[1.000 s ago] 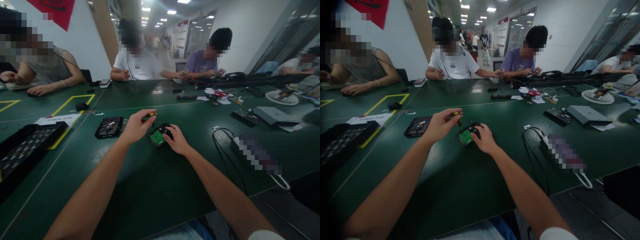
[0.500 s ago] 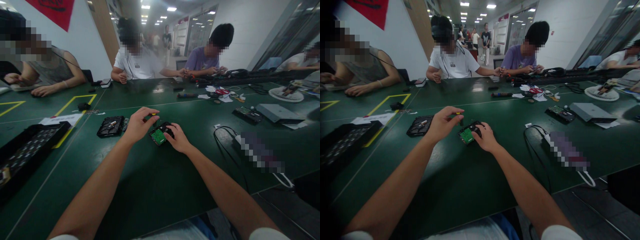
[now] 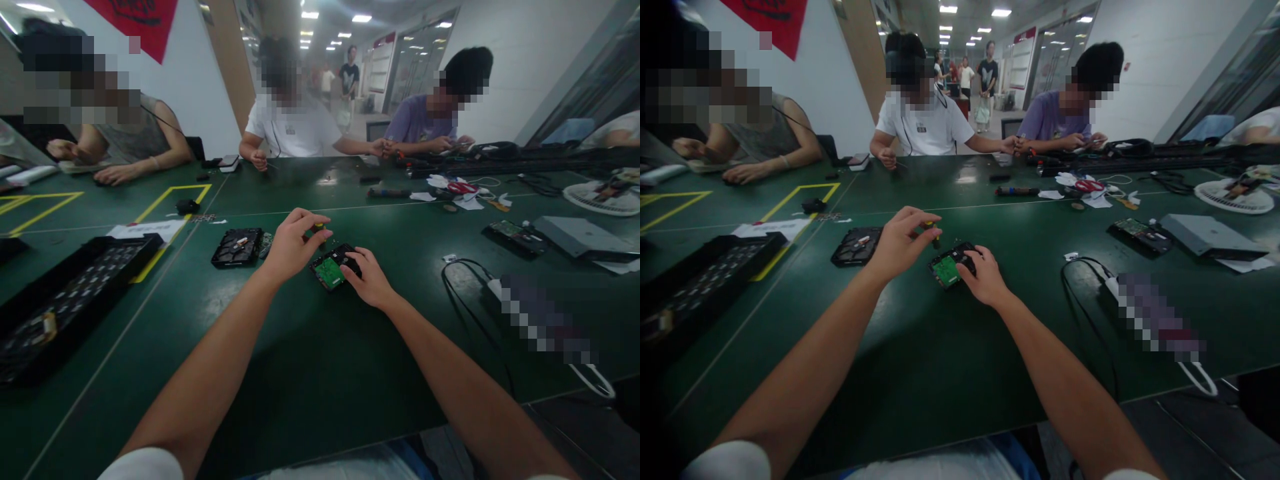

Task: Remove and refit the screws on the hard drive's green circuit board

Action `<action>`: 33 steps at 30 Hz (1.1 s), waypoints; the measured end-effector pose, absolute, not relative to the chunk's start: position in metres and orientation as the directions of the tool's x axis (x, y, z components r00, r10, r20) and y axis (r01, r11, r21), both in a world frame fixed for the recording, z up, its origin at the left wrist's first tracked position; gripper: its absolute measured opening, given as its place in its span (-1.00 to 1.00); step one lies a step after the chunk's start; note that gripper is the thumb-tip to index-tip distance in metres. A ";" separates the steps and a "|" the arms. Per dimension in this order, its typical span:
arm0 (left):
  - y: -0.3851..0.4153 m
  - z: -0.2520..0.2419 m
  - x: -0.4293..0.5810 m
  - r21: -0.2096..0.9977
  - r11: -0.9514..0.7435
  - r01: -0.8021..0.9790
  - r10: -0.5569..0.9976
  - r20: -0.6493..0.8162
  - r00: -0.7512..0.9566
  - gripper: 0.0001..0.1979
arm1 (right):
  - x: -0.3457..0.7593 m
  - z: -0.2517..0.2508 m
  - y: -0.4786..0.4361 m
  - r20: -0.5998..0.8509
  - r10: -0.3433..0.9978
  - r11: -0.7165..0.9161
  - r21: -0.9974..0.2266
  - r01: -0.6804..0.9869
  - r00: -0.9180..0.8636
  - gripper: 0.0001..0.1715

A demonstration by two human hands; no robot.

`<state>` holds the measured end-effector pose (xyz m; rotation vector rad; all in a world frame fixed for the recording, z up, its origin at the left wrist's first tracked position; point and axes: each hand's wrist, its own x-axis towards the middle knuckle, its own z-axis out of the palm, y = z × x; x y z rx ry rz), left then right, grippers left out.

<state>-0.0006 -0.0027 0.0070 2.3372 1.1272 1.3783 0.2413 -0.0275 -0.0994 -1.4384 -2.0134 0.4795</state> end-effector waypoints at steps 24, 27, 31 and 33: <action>-0.003 0.003 0.000 0.499 -0.696 0.517 0.697 0.643 0.318 -0.71 | 0.243 -0.106 -0.023 0.289 0.931 0.361 -0.630 0.687 -0.224 -0.27; -0.001 0.002 -0.001 0.492 -0.695 0.524 0.699 0.633 0.333 -0.67 | 0.243 -0.108 -0.022 0.305 0.926 0.369 -0.620 0.692 -0.220 -0.28; 0.004 -0.003 -0.003 0.510 -0.716 0.477 0.689 0.626 0.366 -0.56 | 0.243 -0.109 -0.022 0.320 0.921 0.379 -0.612 0.694 -0.222 -0.28; 0.005 -0.004 -0.003 0.521 -0.706 0.480 0.698 0.626 0.347 -0.56 | 0.243 -0.109 -0.022 0.317 0.921 0.382 -0.610 0.694 -0.228 -0.28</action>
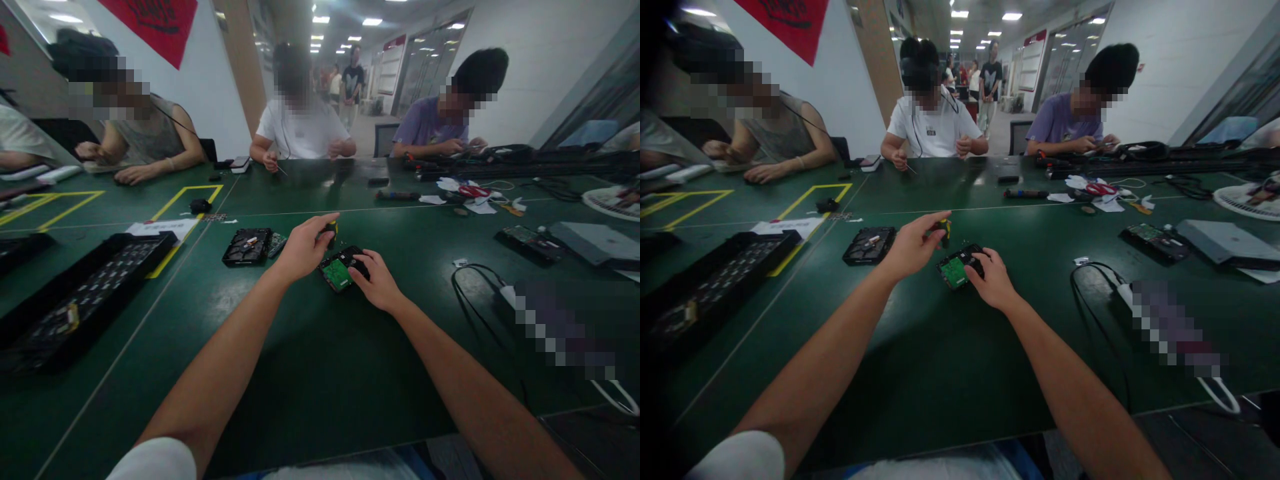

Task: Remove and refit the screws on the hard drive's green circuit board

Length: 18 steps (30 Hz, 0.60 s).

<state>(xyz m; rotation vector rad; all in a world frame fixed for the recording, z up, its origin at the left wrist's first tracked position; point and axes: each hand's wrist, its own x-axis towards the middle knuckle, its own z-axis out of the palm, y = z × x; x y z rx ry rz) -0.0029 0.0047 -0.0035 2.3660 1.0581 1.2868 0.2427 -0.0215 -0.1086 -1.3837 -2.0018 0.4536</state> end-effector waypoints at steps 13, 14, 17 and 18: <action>0.005 -0.006 -0.004 0.561 -0.695 0.449 0.716 0.595 0.364 -0.54 | 0.243 -0.105 -0.024 0.291 0.928 0.368 -0.619 0.694 -0.232 -0.26; 0.005 -0.006 -0.004 0.559 -0.690 0.459 0.720 0.599 0.352 -0.56 | 0.243 -0.104 -0.024 0.290 0.929 0.367 -0.620 0.694 -0.232 -0.26; 0.001 -0.002 -0.002 0.535 -0.672 0.513 0.726 0.612 0.313 -0.61 | 0.244 -0.103 -0.025 0.274 0.933 0.356 -0.629 0.691 -0.232 -0.27; 0.000 0.000 -0.001 0.524 -0.666 0.530 0.727 0.615 0.305 -0.63 | 0.244 -0.103 -0.026 0.269 0.934 0.354 -0.632 0.689 -0.234 -0.27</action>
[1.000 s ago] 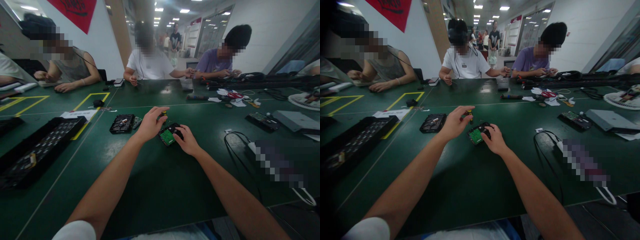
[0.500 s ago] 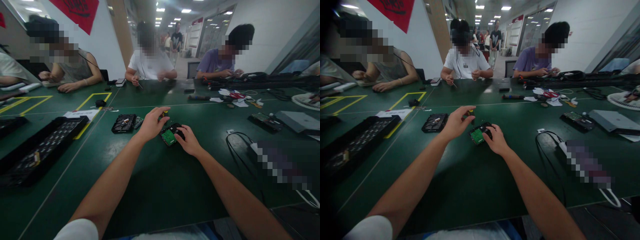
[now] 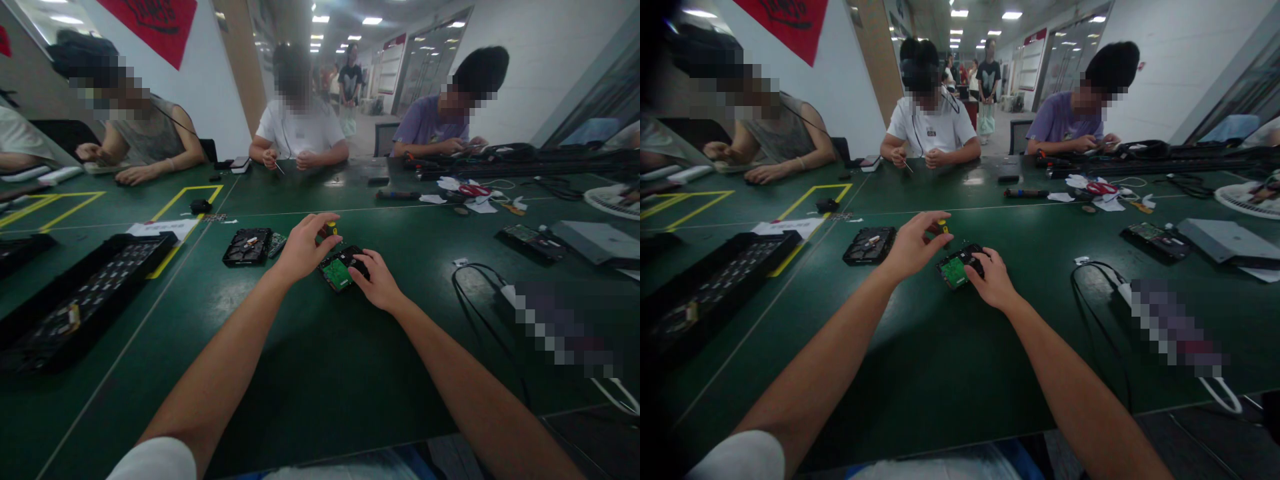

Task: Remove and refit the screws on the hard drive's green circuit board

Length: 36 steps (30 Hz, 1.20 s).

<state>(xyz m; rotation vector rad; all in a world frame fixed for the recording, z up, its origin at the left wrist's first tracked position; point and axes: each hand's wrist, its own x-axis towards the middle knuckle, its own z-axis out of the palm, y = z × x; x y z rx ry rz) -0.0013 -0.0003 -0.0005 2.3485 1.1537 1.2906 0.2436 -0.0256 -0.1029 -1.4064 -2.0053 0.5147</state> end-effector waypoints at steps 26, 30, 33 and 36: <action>0.007 -0.007 -0.002 0.655 -0.661 0.367 0.750 0.561 0.349 -0.60 | 0.242 -0.101 -0.026 0.272 0.937 0.345 -0.633 0.693 -0.219 -0.27; 0.004 -0.004 -0.001 0.617 -0.661 0.427 0.746 0.601 0.286 -0.62 | 0.243 -0.102 -0.025 0.279 0.932 0.360 -0.629 0.689 -0.232 -0.28; 0.002 0.000 -0.002 0.583 -0.670 0.460 0.735 0.606 0.304 -0.68 | 0.243 -0.104 -0.024 0.297 0.927 0.369 -0.624 0.689 -0.227 -0.30; 0.003 0.002 -0.003 0.548 -0.696 0.464 0.712 0.610 0.348 -0.63 | 0.244 -0.104 -0.024 0.290 0.931 0.361 -0.623 0.694 -0.224 -0.28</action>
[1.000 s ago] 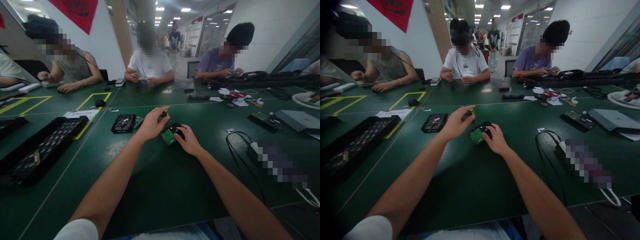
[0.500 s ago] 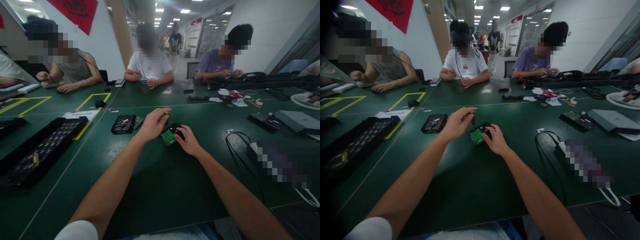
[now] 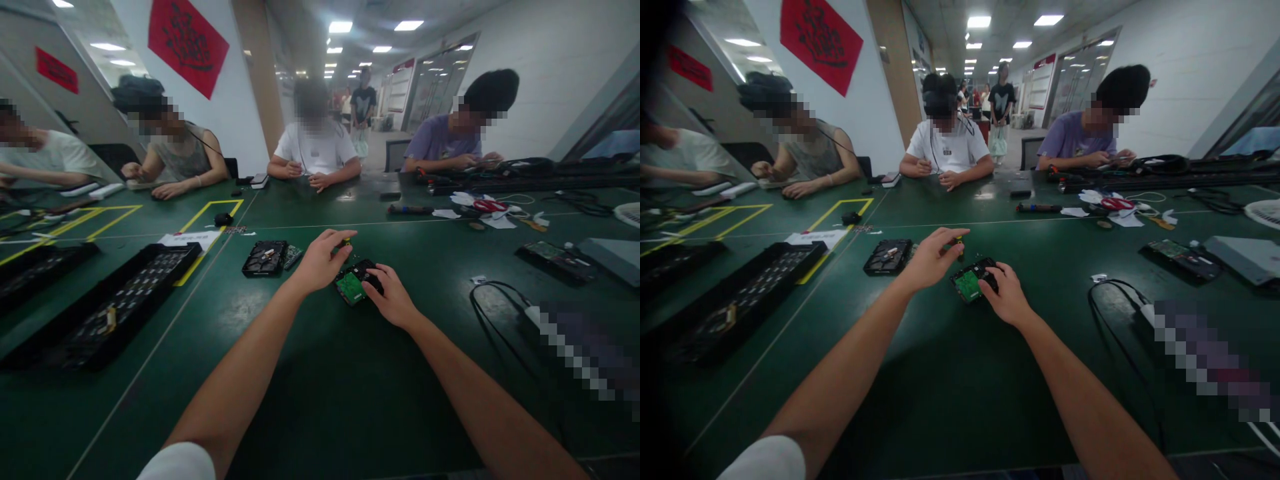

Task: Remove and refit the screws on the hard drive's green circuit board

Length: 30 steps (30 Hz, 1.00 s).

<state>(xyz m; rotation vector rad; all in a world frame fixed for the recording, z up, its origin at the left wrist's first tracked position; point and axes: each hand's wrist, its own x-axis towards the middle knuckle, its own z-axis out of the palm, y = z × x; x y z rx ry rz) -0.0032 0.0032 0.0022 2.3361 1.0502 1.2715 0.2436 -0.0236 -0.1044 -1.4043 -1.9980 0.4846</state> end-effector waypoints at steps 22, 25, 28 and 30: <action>0.007 -0.002 -0.006 0.585 -0.701 0.408 0.713 0.594 0.372 -0.57 | 0.244 -0.104 -0.024 0.297 0.928 0.365 -0.610 0.704 -0.224 -0.29; 0.005 -0.001 -0.006 0.580 -0.695 0.425 0.718 0.599 0.356 -0.58 | 0.244 -0.105 -0.023 0.296 0.927 0.369 -0.609 0.702 -0.231 -0.30; 0.004 0.000 -0.006 0.559 -0.687 0.464 0.720 0.610 0.332 -0.57 | 0.244 -0.105 -0.023 0.285 0.930 0.362 -0.617 0.699 -0.230 -0.28; 0.004 0.000 -0.006 0.555 -0.690 0.465 0.717 0.611 0.336 -0.56 | 0.243 -0.104 -0.024 0.284 0.932 0.358 -0.617 0.701 -0.225 -0.27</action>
